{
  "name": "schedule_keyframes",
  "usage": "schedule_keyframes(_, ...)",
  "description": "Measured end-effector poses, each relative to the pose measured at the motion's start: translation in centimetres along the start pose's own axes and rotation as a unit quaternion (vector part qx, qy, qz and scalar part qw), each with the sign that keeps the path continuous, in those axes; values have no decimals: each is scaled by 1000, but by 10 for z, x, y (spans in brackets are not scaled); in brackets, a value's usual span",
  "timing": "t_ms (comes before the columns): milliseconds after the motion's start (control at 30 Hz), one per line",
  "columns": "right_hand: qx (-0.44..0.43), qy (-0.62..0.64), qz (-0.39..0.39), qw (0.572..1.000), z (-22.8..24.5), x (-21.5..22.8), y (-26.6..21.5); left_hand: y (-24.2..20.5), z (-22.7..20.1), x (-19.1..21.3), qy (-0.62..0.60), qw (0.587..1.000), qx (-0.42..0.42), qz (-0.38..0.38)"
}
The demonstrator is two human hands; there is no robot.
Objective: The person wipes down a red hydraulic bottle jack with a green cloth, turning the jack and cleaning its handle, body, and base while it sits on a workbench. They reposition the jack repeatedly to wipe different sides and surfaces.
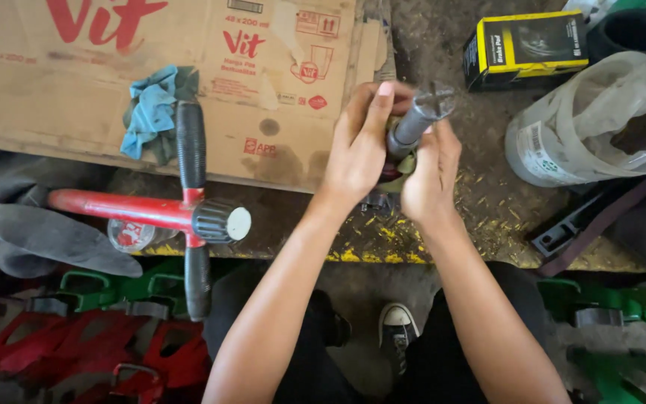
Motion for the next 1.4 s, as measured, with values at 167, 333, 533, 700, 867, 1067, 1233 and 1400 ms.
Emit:
schedule_keyframes(167, -126, 213, -31, 969, -32, -9, -18, -4, 1, 2, 22, 996, 64, -61)
schedule_keyframes(333, -184, 354, -58, 915, -62, -8, -9, -12, 25, 1, -236, 967, 62, -73)
schedule_keyframes(533, -284, 388, 212, 851, -39, -42, 18, -18, 25, 6, -228, 966, 71, -97)
schedule_keyframes(700, -195, 340, 74, 917, -29, -43, -7, -13, 7, 3, -229, 971, 35, -56)
schedule_keyframes(867, -4, 65, -29, 997, -2, -18, -31, -14, 14, -1, -210, 976, 51, -11)
schedule_keyframes(1067, 37, -65, 28, 997, -25, -19, -61, -5, 16, 3, -161, 983, 86, 21)
schedule_keyframes(1233, 105, -177, 14, 978, -19, -21, -55, -17, -37, 21, 3, 1000, -3, -29)
schedule_keyframes(1400, 160, -173, -1, 972, -2, -26, -42, -46, -125, 5, 421, 883, -207, -15)
Point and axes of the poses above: each hand's wrist, its own y-axis towards the middle knuckle, its own x-axis out of the back of the hand, z = x × y, the point moved 9 cm from there along y, towards the middle knuckle, and after that the axes turned 4 degrees about y, right-handed, at the moved point
